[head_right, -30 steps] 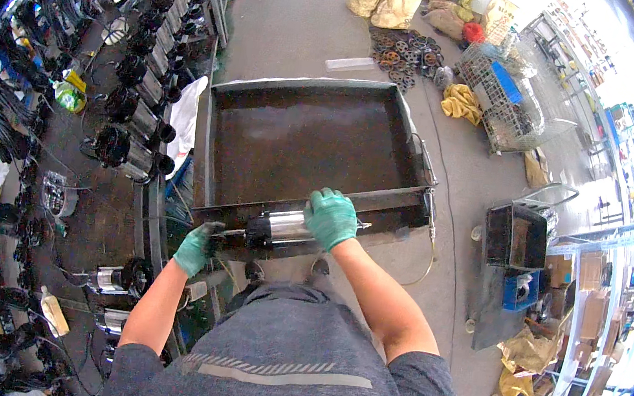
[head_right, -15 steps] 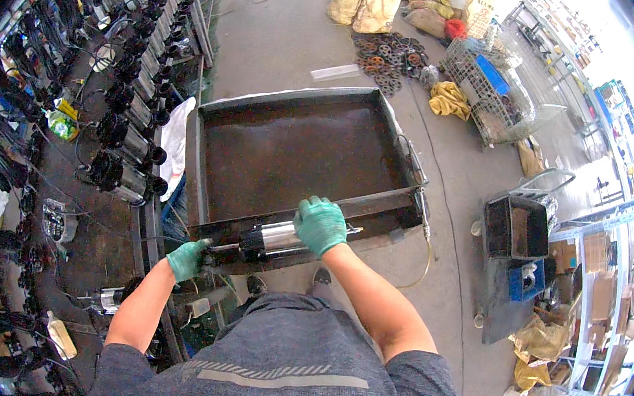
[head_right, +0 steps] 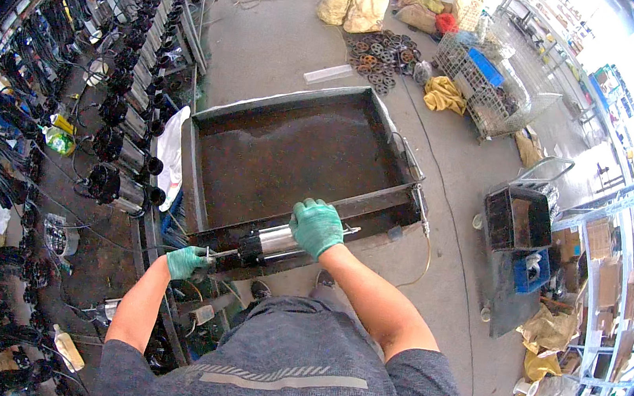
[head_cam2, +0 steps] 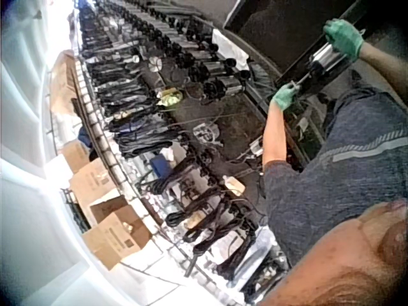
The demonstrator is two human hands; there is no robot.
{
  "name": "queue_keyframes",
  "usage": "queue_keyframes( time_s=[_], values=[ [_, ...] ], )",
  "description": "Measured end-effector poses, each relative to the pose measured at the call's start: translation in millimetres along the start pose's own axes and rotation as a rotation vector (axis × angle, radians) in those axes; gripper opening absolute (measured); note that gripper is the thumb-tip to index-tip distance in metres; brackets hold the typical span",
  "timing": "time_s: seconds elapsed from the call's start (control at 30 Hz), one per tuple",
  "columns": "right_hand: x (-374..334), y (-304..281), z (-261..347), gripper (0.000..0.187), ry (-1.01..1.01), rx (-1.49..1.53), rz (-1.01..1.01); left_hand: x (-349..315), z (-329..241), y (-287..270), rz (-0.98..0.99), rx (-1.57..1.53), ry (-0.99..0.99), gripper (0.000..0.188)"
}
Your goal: The person repeatedly picks up cylindrical electrical devices from a rack, places them into a large metal tray filled with liquid, and then removes them. This process is repeated multiple times with different units throughout the clip.
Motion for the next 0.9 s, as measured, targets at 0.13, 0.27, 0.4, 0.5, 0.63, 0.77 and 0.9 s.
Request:
queue_keyframes(
  time_s=[0.13, 0.27, 0.4, 0.5, 0.63, 0.77, 0.9],
  values=[
    [0, 1, -1, 0.016, 0.013, 0.004, -0.003, -3, -24, 8, -0.106, 0.384, 0.247, 0.032],
    [-1, 2, -2, 0.015, 0.022, -0.006, 0.016, -30, -45, 30, -0.666, 1.254, 0.597, 0.026],
    [0, 2, -2, 0.015, 0.016, -0.01, 0.002, -28, -37, 30, -0.833, 1.375, 0.722, 0.018],
    [-1, 2, -3, 0.016, 0.013, -0.007, 0.003, -19, -30, 12, -0.721, 1.153, 0.534, 0.021],
    [0, 2, -4, 0.015, 0.024, 0.006, 0.004, -15, 4, 16, -0.268, -0.262, -0.157, 0.027],
    [2, 2, -2, 0.015, 0.017, 0.015, 0.003, -7, 9, 4, -0.402, -0.09, 0.398, 0.014],
    [2, 4, -1, 0.015, 0.018, 0.016, 0.007, -11, -7, 4, -0.904, 0.724, 0.82, 0.025]
  ],
)
Point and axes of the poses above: each hand's wrist, its own x-axis towards the middle knuckle, its own y-axis out of the palm, z = x × y, the point moved 8 cm from there along x, towards the middle knuckle, and after that the axes turned 3 degrees about -z, right-handed, at the moved point
